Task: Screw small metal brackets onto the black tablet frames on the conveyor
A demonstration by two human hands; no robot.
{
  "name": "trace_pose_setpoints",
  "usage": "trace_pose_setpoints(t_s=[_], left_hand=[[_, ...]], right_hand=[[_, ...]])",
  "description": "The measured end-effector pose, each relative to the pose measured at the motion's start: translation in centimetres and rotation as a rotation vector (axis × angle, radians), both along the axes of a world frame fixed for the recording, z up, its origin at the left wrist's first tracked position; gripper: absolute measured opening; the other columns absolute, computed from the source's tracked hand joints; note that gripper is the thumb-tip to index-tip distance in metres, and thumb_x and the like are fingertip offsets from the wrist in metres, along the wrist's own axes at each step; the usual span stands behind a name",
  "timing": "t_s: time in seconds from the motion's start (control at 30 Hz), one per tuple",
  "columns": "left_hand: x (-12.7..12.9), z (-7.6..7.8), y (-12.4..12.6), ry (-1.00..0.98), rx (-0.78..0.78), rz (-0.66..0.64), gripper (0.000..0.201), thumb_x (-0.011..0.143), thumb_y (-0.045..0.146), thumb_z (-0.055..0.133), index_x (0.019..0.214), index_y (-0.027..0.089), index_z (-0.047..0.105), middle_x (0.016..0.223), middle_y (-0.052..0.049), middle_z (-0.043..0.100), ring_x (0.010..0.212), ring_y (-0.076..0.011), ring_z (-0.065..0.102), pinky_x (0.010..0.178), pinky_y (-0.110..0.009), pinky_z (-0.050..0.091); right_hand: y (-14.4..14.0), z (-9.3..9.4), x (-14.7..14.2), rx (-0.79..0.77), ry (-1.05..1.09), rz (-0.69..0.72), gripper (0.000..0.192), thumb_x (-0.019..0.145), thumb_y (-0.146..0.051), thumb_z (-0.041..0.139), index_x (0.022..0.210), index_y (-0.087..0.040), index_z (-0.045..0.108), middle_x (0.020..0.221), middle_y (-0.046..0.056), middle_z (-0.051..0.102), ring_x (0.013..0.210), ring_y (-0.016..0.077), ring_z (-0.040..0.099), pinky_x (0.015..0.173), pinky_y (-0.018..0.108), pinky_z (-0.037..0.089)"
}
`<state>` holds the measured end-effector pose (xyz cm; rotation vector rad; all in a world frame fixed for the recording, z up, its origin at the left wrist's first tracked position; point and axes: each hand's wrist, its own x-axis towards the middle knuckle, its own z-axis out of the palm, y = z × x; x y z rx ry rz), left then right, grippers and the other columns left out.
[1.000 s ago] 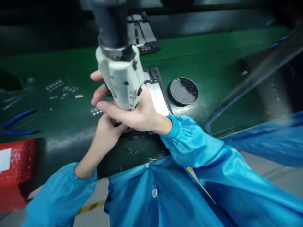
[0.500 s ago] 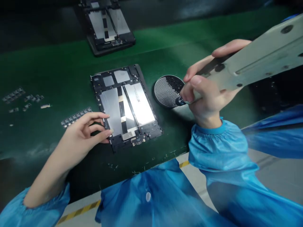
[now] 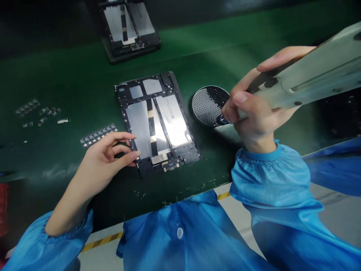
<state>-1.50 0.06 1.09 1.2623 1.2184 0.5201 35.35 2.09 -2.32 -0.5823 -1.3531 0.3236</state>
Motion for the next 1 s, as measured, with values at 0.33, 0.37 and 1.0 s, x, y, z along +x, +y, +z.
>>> trace_pose_setpoints(t_s=[0.33, 0.37, 1.0], left_hand=[[0.5, -0.2, 0.4, -0.093, -0.04, -0.047, 0.054, 0.079, 0.03, 0.108, 0.126, 0.022, 0.083, 0.117, -0.005, 0.07, 0.089, -0.0173, 0.08, 0.076, -0.032, 0.08], [0.5, 0.0, 0.7, -0.086, -0.054, -0.075, 0.053, 0.079, 0.03, 0.107, 0.125, 0.021, 0.083, 0.119, -0.006, 0.071, 0.087, -0.0169, 0.08, 0.076, -0.032, 0.08], [0.9, 0.1, 2.6, -0.03, -0.019, -0.195, 0.035, 0.083, 0.02, 0.103, 0.113, 0.018, 0.085, 0.087, -0.001, 0.077, 0.079, -0.0181, 0.081, 0.08, -0.033, 0.062]], right_hand=[[0.4, -1.0, 0.9, -0.003, -0.008, 0.018, 0.05, 0.09, -0.031, 0.093, 0.13, -0.022, 0.065, 0.088, 0.0, 0.071, 0.041, 0.0052, 0.042, 0.033, 0.014, 0.027], [0.5, -1.2, 1.0, 0.001, -0.002, 0.017, 0.048, 0.089, -0.031, 0.093, 0.128, -0.021, 0.066, 0.085, -0.001, 0.07, 0.04, 0.0049, 0.039, 0.033, 0.015, 0.025], [-1.6, 2.8, -0.9, -0.208, 0.045, -0.157, 0.066, 0.077, -0.045, 0.099, 0.121, -0.023, 0.055, 0.091, 0.001, 0.072, 0.056, 0.0133, 0.061, 0.033, 0.021, 0.031]])
